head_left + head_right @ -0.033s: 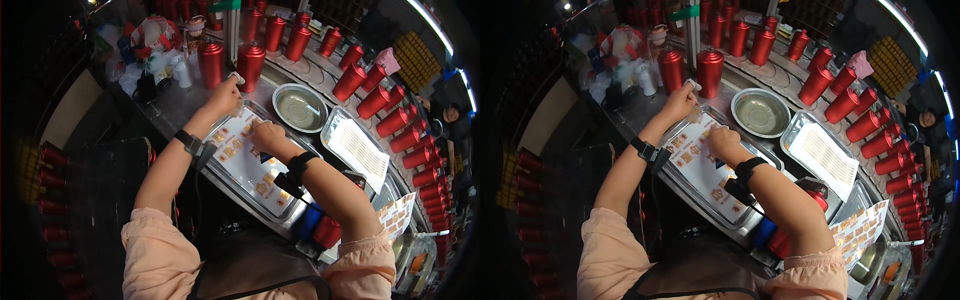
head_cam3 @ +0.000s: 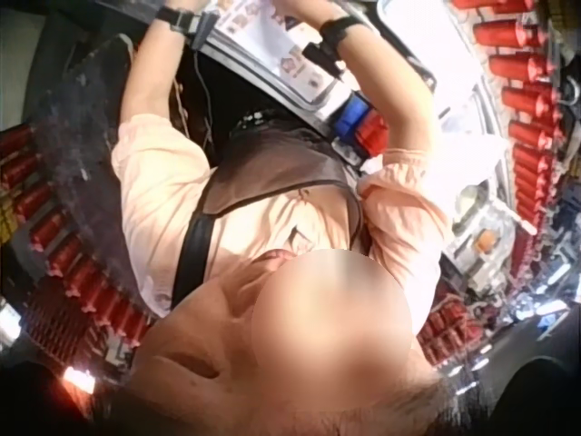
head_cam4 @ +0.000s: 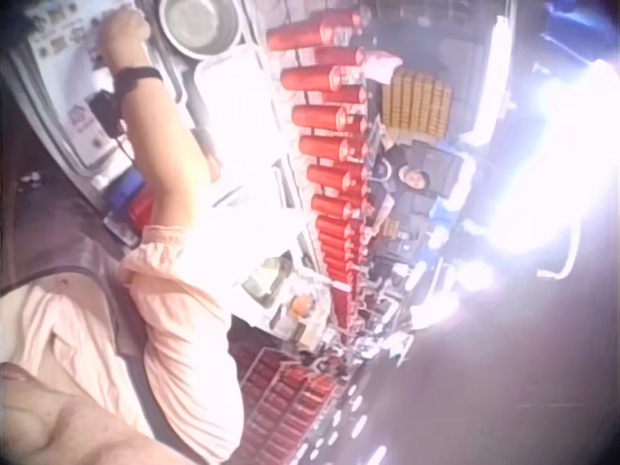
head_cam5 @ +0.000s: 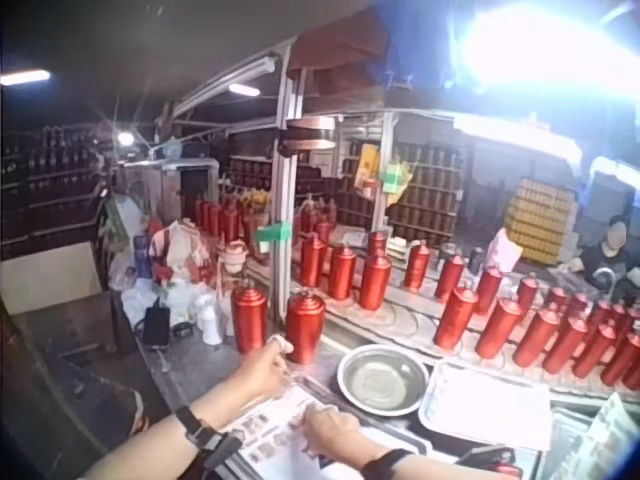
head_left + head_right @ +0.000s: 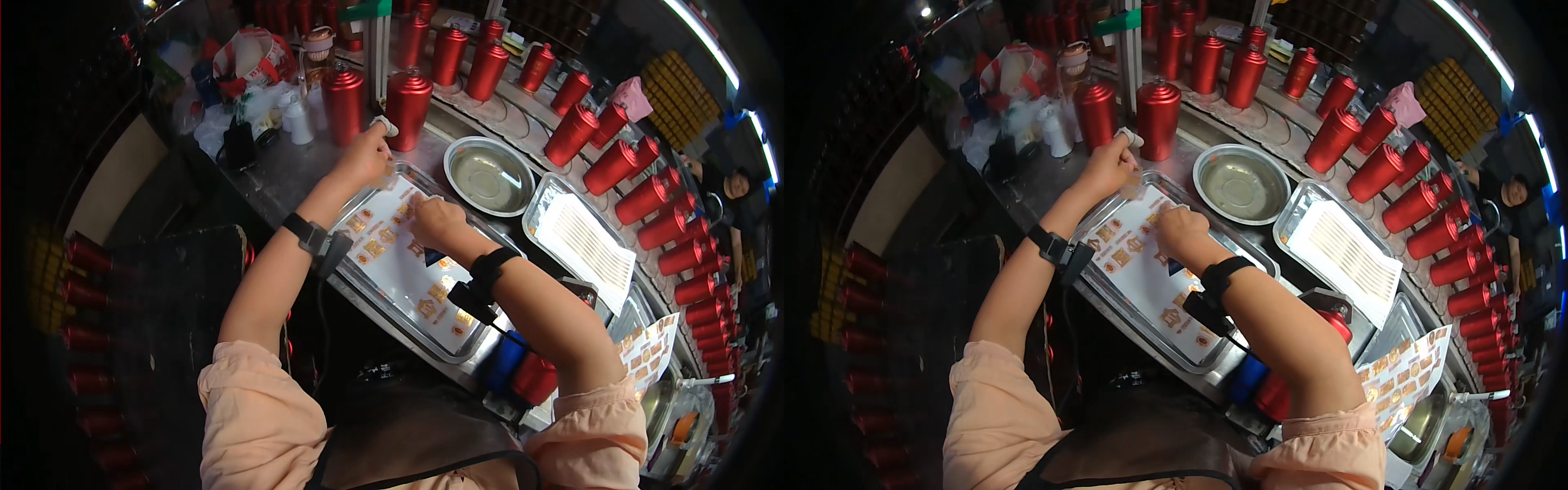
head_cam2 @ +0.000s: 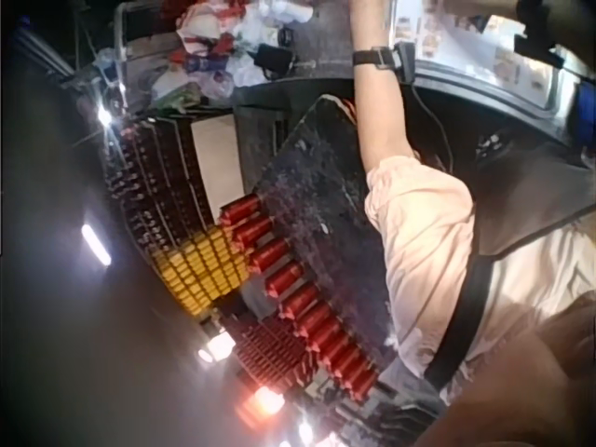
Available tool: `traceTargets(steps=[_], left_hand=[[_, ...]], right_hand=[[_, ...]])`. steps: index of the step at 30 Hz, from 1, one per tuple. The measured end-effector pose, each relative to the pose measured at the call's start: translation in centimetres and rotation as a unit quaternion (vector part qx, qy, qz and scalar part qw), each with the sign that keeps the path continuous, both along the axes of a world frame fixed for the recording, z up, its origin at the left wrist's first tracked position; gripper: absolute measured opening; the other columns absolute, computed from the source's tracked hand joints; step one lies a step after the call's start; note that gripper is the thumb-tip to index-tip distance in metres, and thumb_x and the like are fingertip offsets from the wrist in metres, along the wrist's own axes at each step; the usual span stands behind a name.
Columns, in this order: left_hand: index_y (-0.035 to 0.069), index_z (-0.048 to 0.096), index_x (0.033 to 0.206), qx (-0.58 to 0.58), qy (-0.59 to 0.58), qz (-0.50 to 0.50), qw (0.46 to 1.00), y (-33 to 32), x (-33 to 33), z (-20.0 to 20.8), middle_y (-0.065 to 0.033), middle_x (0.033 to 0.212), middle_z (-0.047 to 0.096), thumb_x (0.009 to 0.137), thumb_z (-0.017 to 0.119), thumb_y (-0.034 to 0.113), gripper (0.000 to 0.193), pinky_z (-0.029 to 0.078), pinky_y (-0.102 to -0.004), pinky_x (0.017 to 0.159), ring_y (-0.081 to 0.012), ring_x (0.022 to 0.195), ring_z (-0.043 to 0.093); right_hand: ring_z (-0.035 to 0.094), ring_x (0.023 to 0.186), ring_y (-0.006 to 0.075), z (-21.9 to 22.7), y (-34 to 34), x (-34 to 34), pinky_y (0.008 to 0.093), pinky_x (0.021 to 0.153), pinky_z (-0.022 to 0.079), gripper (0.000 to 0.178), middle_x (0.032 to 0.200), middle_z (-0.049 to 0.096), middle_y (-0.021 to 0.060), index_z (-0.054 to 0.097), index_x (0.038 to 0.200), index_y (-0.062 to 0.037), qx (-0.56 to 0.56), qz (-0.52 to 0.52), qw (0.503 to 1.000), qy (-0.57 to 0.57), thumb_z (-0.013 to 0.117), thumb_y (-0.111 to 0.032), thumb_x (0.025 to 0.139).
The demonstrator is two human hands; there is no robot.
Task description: Apply adhesive labels and decorative stickers to red metal bottles on a manufacturing line.
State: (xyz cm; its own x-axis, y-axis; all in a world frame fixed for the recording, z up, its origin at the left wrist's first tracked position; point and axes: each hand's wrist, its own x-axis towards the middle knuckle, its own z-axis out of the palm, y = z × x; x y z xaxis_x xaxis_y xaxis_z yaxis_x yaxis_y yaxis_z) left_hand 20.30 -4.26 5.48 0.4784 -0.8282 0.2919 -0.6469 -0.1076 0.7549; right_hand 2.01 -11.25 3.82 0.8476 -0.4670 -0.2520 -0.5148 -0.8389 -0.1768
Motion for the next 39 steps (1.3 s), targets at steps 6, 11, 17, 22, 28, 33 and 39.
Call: traceTargets(steps=[6, 11, 17, 22, 28, 33, 39], left_hand=[[0.006, 0.060, 0.125, -0.039, -0.017, -0.022, 0.999, 0.4, -1.6, 4.6, -0.0062, 0.083, 0.065, 0.084, 0.059, -0.008, 0.043, 0.053, -0.0306, 0.076, -0.0153, 0.079, 0.066], [0.002, 0.061, 0.122, -0.083, -0.053, -0.104, 0.990, 0.8, -5.3, 6.6, -0.0063, 0.084, 0.064, 0.087, 0.060, -0.004, 0.035, 0.052, -0.0288, 0.078, -0.0151, 0.079, 0.064], [0.001, 0.061, 0.124, 0.003, -0.064, -0.253, 0.965, 4.0, -11.0, 6.8, -0.0097, 0.087, 0.066, 0.088, 0.062, -0.004, 0.037, 0.051, -0.0300, 0.076, -0.0180, 0.080, 0.065], [0.000, 0.060, 0.128, 0.060, 0.123, -0.416, 0.899, 5.1, -14.3, 8.0, -0.0073, 0.094, 0.067, 0.090, 0.061, -0.006, 0.038, 0.051, -0.0287, 0.080, -0.0148, 0.083, 0.065], [0.000, 0.053, 0.133, 0.058, 0.354, -0.426, 0.831, 2.0, -18.8, 6.2, -0.0033, 0.097, 0.064, 0.093, 0.061, -0.002, 0.041, 0.050, -0.0272, 0.086, -0.0093, 0.091, 0.062], [-0.001, 0.055, 0.128, 0.038, 0.275, -0.380, 0.882, -2.0, -20.6, 2.4, -0.0041, 0.096, 0.065, 0.091, 0.060, -0.002, 0.037, 0.050, -0.0267, 0.086, -0.0098, 0.089, 0.063], [-0.004, 0.058, 0.120, 0.018, 0.188, -0.354, 0.916, -2.7, -19.4, 0.7, -0.0070, 0.093, 0.068, 0.090, 0.060, -0.001, 0.031, 0.052, -0.0283, 0.080, -0.0119, 0.084, 0.065]], right_hand=[[0.070, 0.094, 0.0377, 7.2, 0.3, -2.5, 0.0465, 0.081, 0.056, 0.038, 0.097, 0.072, 0.0196, 0.067, 0.119, -0.0049, -0.019, 0.115, 0.993, 0.018, 0.064, -0.031, 0.091], [0.068, 0.093, 0.0387, 14.7, 0.7, -11.1, 0.0478, 0.079, 0.055, 0.029, 0.095, 0.070, 0.0204, 0.069, 0.103, -0.0013, 0.026, 0.075, 0.990, -0.119, 0.065, -0.027, 0.092], [0.062, 0.067, 0.0270, 16.9, 2.3, -22.8, 0.0368, 0.064, 0.049, 0.019, 0.083, 0.065, 0.0151, 0.069, 0.109, -0.0015, 0.053, -0.131, 0.947, -0.290, 0.066, -0.010, 0.093], [0.058, 0.070, 0.0141, 10.7, 5.4, -29.0, 0.0281, 0.065, 0.046, 0.020, 0.080, 0.063, 0.0081, 0.069, 0.111, 0.0007, 0.105, -0.370, 0.869, -0.311, 0.060, -0.005, 0.094], [0.062, 0.076, 0.0104, 4.4, 8.4, -28.9, 0.0248, 0.066, 0.049, 0.022, 0.091, 0.064, 0.0063, 0.068, 0.114, -0.0005, 0.161, -0.387, 0.812, -0.407, 0.057, -0.004, 0.096], [0.047, 0.063, 0.0071, 2.0, 8.2, -25.0, 0.0229, 0.058, 0.041, 0.039, 0.098, 0.057, 0.0052, 0.062, 0.127, -0.0062, 0.182, -0.417, 0.778, -0.433, 0.070, -0.014, 0.089], [0.050, 0.077, 0.0135, 0.4, 7.6, -22.0, 0.0265, 0.063, 0.045, 0.077, 0.110, 0.053, 0.0120, 0.046, 0.142, -0.0052, 0.188, -0.405, 0.789, -0.421, 0.081, -0.034, 0.081]])
